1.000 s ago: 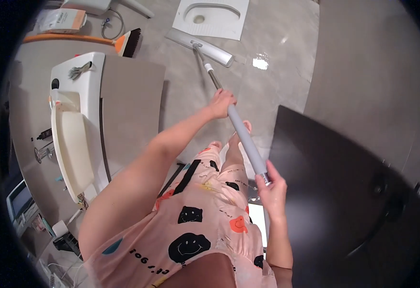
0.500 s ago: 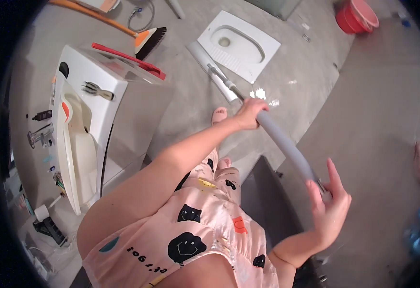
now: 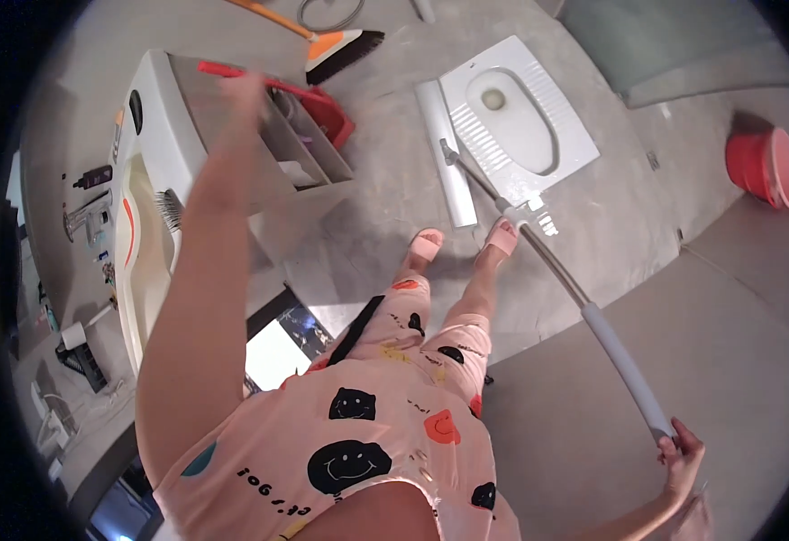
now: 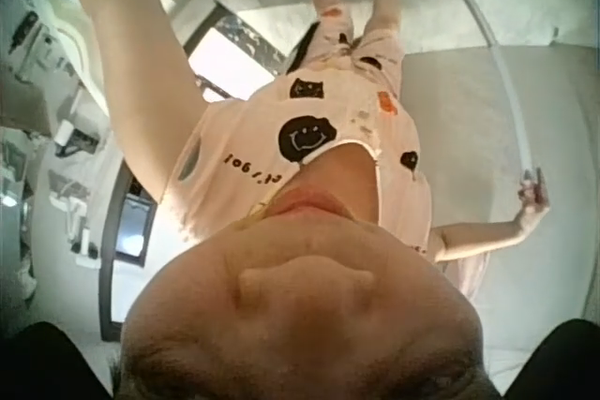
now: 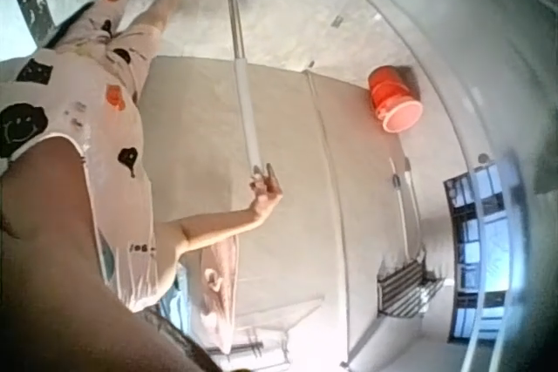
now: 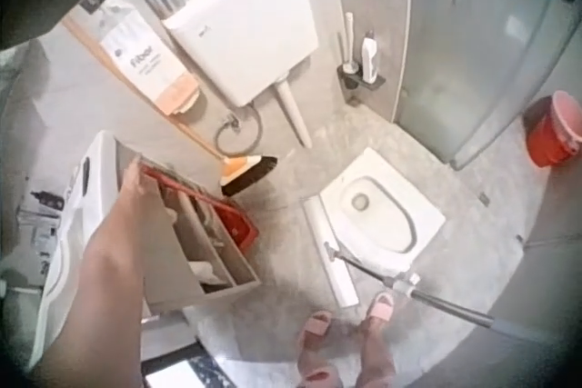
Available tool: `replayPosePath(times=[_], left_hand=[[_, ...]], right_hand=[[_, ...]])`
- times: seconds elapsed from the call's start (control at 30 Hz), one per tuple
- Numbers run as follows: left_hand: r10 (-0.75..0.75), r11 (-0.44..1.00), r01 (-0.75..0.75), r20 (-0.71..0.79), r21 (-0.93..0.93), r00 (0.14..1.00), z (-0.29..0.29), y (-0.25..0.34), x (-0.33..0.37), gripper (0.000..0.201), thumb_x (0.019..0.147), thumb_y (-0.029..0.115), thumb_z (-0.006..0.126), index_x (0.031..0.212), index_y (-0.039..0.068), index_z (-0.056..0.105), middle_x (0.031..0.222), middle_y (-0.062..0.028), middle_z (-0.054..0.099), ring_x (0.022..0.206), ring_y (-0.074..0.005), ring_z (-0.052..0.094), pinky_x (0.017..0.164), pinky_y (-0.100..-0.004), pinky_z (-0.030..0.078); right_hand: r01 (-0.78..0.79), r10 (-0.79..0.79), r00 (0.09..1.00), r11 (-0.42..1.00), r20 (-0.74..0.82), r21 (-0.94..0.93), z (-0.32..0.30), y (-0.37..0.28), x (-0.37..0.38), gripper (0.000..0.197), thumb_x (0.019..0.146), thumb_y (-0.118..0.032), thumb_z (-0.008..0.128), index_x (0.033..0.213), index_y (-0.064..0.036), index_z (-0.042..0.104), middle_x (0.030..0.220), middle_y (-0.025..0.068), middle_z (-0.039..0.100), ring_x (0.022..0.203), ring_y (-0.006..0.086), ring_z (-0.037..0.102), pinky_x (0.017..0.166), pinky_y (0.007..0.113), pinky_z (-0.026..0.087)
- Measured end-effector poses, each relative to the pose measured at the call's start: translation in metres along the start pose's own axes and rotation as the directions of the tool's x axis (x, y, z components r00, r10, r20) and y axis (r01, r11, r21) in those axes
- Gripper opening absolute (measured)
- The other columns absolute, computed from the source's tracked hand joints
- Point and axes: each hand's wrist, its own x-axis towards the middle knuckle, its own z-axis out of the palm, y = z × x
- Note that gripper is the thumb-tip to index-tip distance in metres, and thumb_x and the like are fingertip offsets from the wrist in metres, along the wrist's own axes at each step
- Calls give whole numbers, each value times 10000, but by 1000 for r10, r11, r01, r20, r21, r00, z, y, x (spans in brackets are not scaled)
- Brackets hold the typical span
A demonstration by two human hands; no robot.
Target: Cleaning the bathroom floor and scrubbing a squat toilet with detergent and a brush.
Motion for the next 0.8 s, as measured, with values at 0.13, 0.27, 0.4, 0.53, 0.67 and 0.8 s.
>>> replayPosePath(times=[0.13,0.27,0.4,0.53,0.67,0.8], left_hand=[[-375,862,307,-98,-403,922,-21,46,32,777,665,391,705,1225,-23,359,1326,-176,282,1167,-304,362,910,-436,359],[-195,839,244,150,-486,969,-29,-7,124,665,690,301,708,1196,11,389,1175,-143,438,1037,-241,455,837,-395,414],[127,918,-119,-2,-377,992,26,15,76,250,740,127,646,916,29,498,816,-89,593,721,-227,580,674,-323,476],[154,967,-230,463,111,873,32,65,-122,320,795,273,575,984,34,477,800,-211,576,713,-312,598,663,-418,481],[483,827,-531,251,181,839,12,27,-123,170,784,163,564,878,30,515,768,-180,577,748,-322,582,657,-424,462],[445,868,-479,219,135,868,-6,37,-155,173,731,150,594,846,52,511,780,-194,576,756,-372,559,642,-433,444]], right_hand=[[14,-21,998,991,-53,-133,-46,-45,36,519,675,-228,708,1083,46,543,630,20,507,491,82,458,394,198,363],[120,-128,991,974,-31,-190,-60,-84,84,663,626,-353,748,1109,44,528,597,1,464,484,81,444,380,198,358],[118,-117,993,972,15,-201,-69,-119,107,729,599,-411,755,1118,44,520,604,-7,445,491,80,441,372,198,357],[169,-182,983,945,-21,-278,-71,-157,110,729,590,-415,759,1094,59,531,594,1,464,487,83,453,365,199,350],[231,-218,973,939,78,-253,-69,-183,117,688,599,-394,756,1076,56,546,622,44,525,503,101,495,372,205,358],[256,-238,966,937,100,-239,-69,-194,117,597,645,-317,732,1070,60,547,626,74,554,515,114,529,377,213,365]])
